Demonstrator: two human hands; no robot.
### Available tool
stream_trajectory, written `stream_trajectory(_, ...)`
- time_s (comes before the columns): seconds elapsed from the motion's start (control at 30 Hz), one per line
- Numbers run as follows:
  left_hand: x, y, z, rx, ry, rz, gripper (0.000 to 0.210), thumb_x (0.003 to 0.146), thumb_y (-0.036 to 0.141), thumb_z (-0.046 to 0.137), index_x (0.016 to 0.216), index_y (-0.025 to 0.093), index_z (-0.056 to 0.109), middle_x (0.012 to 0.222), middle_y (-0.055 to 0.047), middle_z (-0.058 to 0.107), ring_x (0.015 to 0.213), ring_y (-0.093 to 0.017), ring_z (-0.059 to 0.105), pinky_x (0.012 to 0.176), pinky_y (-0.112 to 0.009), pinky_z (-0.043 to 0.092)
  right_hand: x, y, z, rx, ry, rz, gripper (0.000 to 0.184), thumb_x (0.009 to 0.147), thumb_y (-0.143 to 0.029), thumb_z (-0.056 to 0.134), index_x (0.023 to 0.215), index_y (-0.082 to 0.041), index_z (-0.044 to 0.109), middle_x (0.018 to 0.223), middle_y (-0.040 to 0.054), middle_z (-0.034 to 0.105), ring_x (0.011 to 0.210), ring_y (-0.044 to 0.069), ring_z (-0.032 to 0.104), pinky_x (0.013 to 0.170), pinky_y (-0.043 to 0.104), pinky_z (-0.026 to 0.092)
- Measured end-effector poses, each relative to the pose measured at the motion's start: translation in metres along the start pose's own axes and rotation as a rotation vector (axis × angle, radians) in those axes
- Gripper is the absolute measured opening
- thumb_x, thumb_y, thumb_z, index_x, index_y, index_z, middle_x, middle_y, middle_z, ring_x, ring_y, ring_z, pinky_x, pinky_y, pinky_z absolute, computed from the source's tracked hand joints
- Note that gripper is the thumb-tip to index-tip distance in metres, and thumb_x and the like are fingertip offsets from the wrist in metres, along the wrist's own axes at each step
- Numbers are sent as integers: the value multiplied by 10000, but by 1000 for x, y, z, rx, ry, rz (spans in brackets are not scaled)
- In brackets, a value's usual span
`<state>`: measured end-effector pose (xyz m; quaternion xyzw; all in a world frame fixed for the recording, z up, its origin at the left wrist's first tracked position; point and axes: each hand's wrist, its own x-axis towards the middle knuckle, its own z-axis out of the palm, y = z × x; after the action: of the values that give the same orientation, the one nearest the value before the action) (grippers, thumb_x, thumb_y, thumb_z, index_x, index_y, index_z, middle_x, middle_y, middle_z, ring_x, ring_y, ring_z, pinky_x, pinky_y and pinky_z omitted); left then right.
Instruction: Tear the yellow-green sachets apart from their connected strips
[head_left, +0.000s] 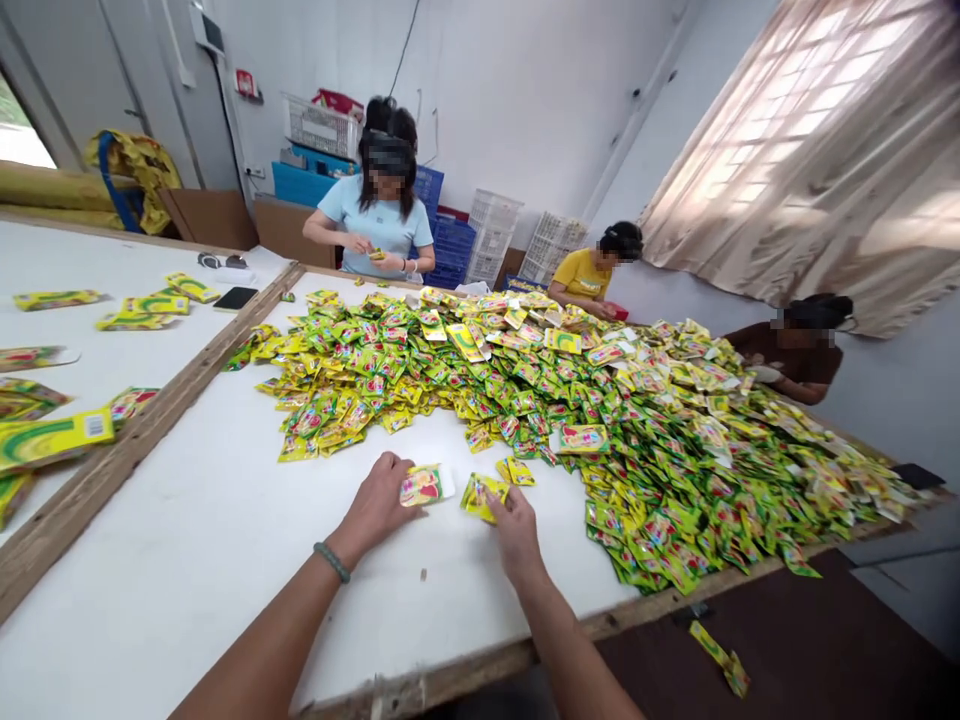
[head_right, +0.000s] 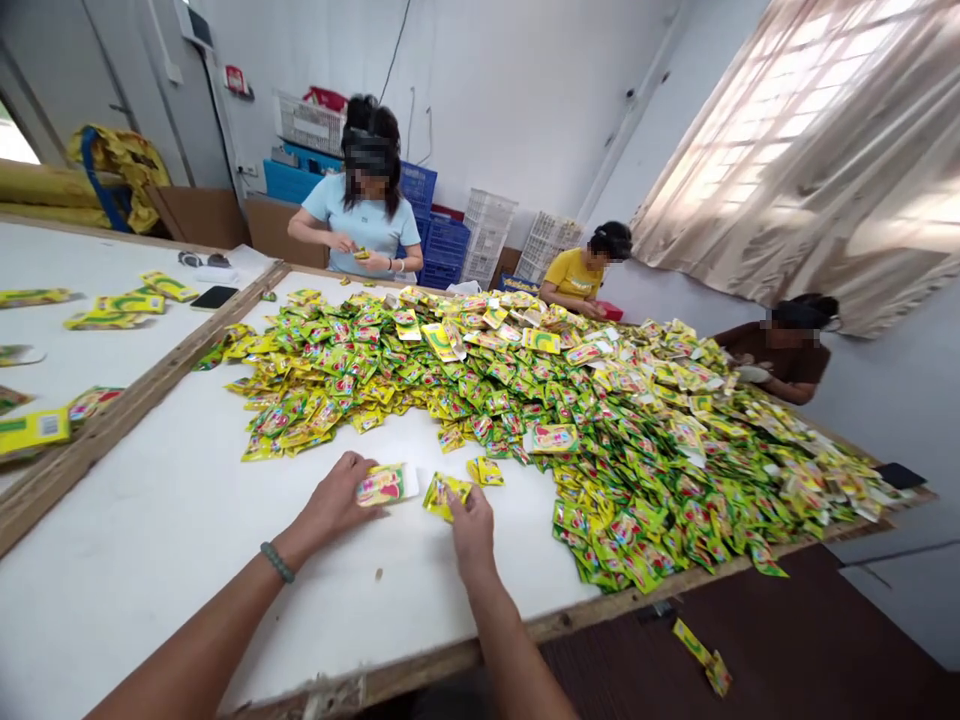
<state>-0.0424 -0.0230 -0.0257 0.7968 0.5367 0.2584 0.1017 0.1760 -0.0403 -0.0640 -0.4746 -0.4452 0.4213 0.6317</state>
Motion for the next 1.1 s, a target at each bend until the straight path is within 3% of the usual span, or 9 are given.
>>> stream_trajectory(0.07, -3, 1, -3, -37, 40, 12, 477, 643, 340, 674, 1061, 179, 512, 1030, -90, 505, 950, -255, 503, 801, -363, 437, 1, -13, 2, 130, 22, 61, 315, 660, -395, 688, 865, -192, 562, 857, 53, 661, 741, 193, 617, 662, 325, 497)
stream_trajectory(0.17, -6, 0, -7, -90, 102, 11, 403, 679, 336, 641, 1024, 185, 499, 1013, -79, 518, 943, -247, 507, 804, -359, 434, 5, -35, 10, 256, 0, 37, 328, 660, -364, 701, 897, -195, 550, 935, 51, 653, 828, 186, 616, 751, 334, 493)
stream_trajectory(0.27, -6, 1, -10, -88, 182, 0, 420, 700, 375, 638, 1039, 175, 494, 1002, -90, 537, 943, -260, 505, 809, -375, 430, 8, -48, 17, 282, -62, 40, 337, 666, -371, 697, 905, -189, 544, 938, 57, 647, 833, 188, 613, 736, 325, 490)
stream_trajectory(0.37, -6, 6, -13, -55, 225, 64, 432, 726, 416, 622, 1057, 166, 501, 1004, -101, 554, 936, -271, 501, 806, -393, 425, 11, -49, 23, 224, -67, 32, 321, 689, -392, 674, 899, -192, 536, 884, 42, 635, 761, 167, 595, 660, 286, 467)
stream_trajectory(0.53, -7, 13, -15, -73, 273, 156, 446, 761, 424, 598, 1115, 179, 481, 1052, -104, 554, 957, -260, 488, 838, -390, 409, 20, -41, 28, -101, -107, -42, 301, 650, -427, 699, 707, -185, 531, 606, -30, 521, 581, 119, 466, 539, 230, 376)
stream_trajectory(0.7, -8, 15, -17, -75, 167, 211, 373, 769, 377, 586, 1076, 183, 502, 989, -86, 551, 914, -246, 488, 803, -367, 413, 22, -42, 27, -248, -321, -31, 290, 632, -435, 700, 666, -172, 582, 557, -30, 499, 562, 118, 438, 514, 224, 347)
stream_trajectory(0.93, -9, 18, -23, -115, 78, 208, 360, 754, 366, 589, 1055, 184, 510, 975, -82, 557, 899, -243, 517, 784, -360, 431, 29, -58, 26, -313, -262, -59, 257, 665, -378, 668, 603, -170, 528, 524, -63, 389, 504, 75, 316, 475, 203, 238)
stream_trajectory(1.1, -6, 13, -19, -171, 109, 139, 454, 707, 464, 632, 1053, 192, 523, 988, -76, 584, 900, -242, 554, 775, -349, 463, 23, -52, 37, -189, -209, -88, 200, 688, -380, 640, 746, -189, 628, 676, -17, 584, 632, 128, 510, 579, 225, 390)
